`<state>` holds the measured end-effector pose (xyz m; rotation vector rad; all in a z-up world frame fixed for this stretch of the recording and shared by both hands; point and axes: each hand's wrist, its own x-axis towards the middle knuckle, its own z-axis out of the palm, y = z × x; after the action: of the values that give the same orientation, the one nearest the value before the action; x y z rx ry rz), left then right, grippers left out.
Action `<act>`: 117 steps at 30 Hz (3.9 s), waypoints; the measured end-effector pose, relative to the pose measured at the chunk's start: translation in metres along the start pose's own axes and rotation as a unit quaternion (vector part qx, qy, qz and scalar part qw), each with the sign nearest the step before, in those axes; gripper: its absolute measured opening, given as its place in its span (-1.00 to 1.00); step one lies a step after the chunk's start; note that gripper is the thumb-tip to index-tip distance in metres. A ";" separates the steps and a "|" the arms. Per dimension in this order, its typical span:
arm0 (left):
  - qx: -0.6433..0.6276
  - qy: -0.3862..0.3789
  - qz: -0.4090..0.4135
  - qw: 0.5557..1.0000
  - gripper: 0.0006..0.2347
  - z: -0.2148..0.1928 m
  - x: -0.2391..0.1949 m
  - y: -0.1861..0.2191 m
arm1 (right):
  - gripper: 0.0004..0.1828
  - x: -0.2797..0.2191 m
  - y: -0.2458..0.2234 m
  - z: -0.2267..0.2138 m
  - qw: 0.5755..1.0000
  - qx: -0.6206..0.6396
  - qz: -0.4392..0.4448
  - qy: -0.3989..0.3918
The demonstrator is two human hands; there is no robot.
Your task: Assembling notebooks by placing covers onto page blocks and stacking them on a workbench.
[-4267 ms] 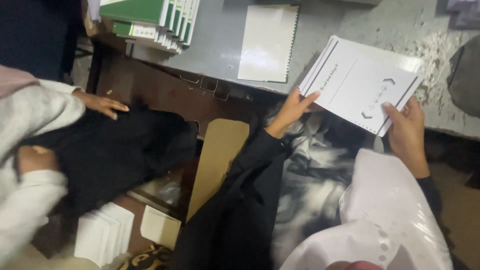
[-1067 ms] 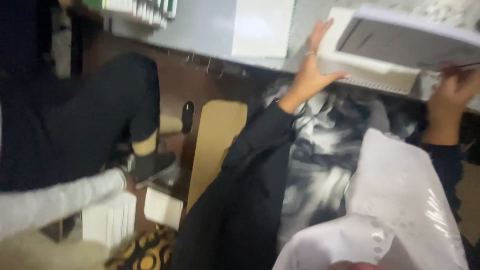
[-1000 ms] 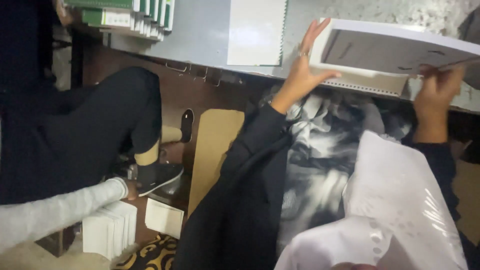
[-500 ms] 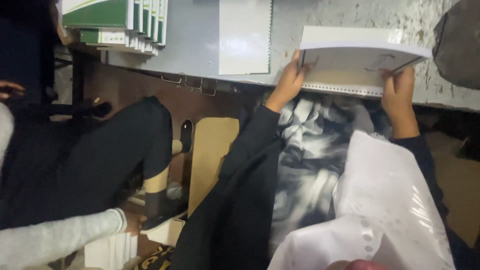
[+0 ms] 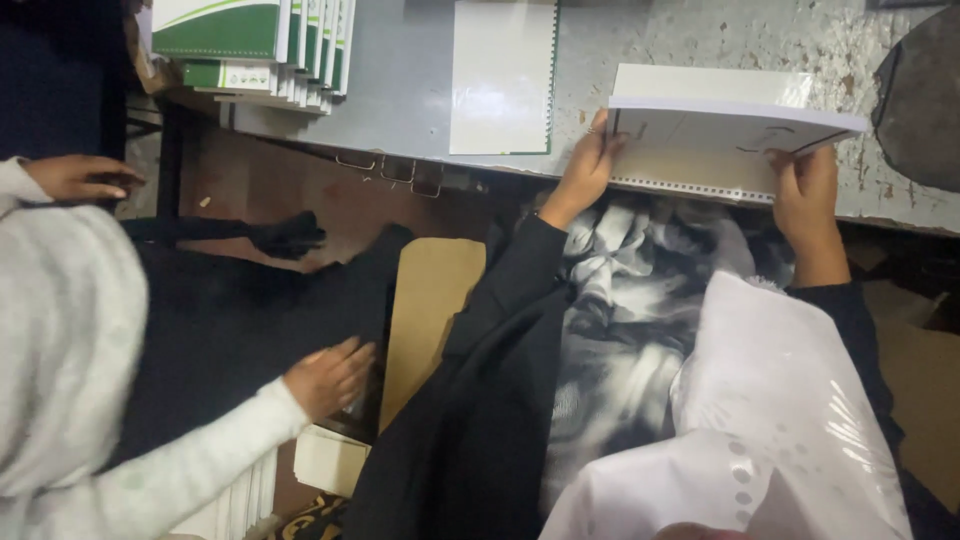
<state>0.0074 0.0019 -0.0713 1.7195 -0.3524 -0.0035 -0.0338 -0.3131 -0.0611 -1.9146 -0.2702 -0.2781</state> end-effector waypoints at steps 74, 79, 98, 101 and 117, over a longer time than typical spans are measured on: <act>0.193 0.087 -0.122 0.970 -0.82 -0.005 0.010 0.035 | -0.77 0.003 -0.026 -0.030 0.956 -0.274 0.101 -0.006; 0.224 0.075 -0.112 0.965 -0.56 -0.007 0.007 0.032 | -0.79 -0.001 -0.021 -0.029 0.941 -0.328 0.081 -0.026; 0.239 0.074 -0.119 0.961 -0.61 -0.009 0.008 0.034 | -0.59 0.001 -0.020 -0.029 0.939 -0.300 0.163 -0.046; 0.231 0.079 -0.115 0.963 -0.62 -0.009 0.007 0.035 | -0.69 -0.001 -0.012 -0.029 0.949 -0.270 0.160 -0.029; 0.232 0.077 -0.090 0.965 -0.66 -0.013 0.005 0.029 | -0.80 -0.006 0.002 -0.029 0.942 -0.329 0.059 -0.029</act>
<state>0.0081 0.0092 -0.0404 2.1964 -0.0803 0.0851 -0.0405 -0.3410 -0.0547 -2.5939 -0.1009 -0.2497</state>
